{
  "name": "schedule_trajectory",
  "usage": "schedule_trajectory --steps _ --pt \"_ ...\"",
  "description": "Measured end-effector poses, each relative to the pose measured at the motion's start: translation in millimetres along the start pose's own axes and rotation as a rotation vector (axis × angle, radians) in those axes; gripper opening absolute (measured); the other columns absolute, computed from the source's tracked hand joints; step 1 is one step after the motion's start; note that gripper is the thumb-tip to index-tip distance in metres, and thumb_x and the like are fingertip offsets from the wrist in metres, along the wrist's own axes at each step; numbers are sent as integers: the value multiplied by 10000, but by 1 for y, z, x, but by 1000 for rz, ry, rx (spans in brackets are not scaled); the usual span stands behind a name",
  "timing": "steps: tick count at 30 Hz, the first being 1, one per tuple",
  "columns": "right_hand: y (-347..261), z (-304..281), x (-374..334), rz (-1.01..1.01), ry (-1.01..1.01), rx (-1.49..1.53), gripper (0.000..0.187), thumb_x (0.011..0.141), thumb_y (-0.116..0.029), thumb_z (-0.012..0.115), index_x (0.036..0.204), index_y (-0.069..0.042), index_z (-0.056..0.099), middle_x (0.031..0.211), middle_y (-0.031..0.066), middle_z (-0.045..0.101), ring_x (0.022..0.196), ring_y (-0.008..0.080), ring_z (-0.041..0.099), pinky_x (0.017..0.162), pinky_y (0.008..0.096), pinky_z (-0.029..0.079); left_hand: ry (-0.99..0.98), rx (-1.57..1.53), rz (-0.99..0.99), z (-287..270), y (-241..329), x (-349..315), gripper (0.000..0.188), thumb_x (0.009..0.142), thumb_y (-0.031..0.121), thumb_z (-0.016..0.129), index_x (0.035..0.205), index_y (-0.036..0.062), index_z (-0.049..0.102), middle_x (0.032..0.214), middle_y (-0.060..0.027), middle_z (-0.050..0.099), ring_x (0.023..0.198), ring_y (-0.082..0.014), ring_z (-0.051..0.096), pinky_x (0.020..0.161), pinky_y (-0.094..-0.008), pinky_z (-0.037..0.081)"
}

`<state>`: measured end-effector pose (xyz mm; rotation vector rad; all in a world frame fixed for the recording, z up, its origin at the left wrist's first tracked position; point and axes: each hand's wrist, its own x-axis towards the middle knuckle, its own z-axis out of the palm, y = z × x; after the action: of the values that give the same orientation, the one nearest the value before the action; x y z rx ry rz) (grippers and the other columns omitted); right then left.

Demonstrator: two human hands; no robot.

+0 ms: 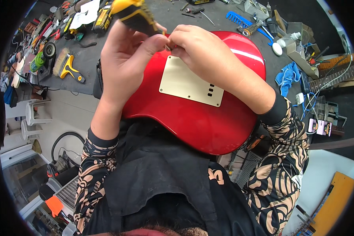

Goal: The person sands a small wooden piece, then places a white pickguard onto a red electric guitar body. They secure the pickguard using a screwdriver and screws, then flip the guitar to attach a bridge pickup with a cordless drill. The workspace is cluttered with tools and guitar parts.

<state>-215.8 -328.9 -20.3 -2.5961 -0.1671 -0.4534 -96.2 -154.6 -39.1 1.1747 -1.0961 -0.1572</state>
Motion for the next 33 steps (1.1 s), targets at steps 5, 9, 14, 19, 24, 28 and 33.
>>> schedule_trajectory --steps 5,9,14,19,24,28,33 --pt "3 9 3 -20 -34 -6 108 960 -66 701 1035 12 710 1009 157 685 1044 371 666 919 465 557 -55 24 -111 -3 5 3 241 1004 -20 746 1220 -11 638 1005 -82 772 911 -128 742 832 -261 587" --pt "3 11 2 -17 -48 27 114 945 -69 708 1026 12 707 996 150 682 1030 364 664 915 461 554 -71 75 -163 -5 9 4 209 1010 1 744 1199 -23 658 1035 -92 771 959 -128 743 856 -268 597" --pt "7 13 3 -27 -43 3 113 934 -71 719 1013 9 714 996 151 683 1039 353 655 931 451 543 -48 128 -143 -4 10 9 243 980 89 796 1157 0 654 966 -52 678 815 -117 686 720 -268 548" --pt "11 17 5 -34 -32 16 109 927 -70 732 1000 9 746 996 148 683 1037 344 650 943 450 537 -34 77 -165 -3 4 7 262 981 100 804 1166 0 648 984 -52 656 849 -117 677 743 -277 547" --pt "11 15 7 -40 -40 -10 100 927 -67 740 994 6 761 999 145 682 1039 339 650 946 441 543 -61 145 -36 -7 -8 8 261 982 98 808 1163 7 643 1003 -40 598 836 -115 640 737 -272 534" --pt "16 13 6 -75 -65 -51 150 933 -77 757 1062 -1 745 1058 152 684 1051 341 659 969 435 548 -100 80 -90 -10 -8 6 243 1030 127 762 1206 14 638 1010 -58 642 863 -138 681 756 -289 573" --pt "8 -15 11 31 -25 116 449 923 -120 802 1323 -34 619 1188 162 691 1049 357 708 934 449 584 -129 6 -72 -17 -17 0 326 1009 -27 719 1325 -25 640 1219 -120 734 1115 -165 722 946 -312 609"
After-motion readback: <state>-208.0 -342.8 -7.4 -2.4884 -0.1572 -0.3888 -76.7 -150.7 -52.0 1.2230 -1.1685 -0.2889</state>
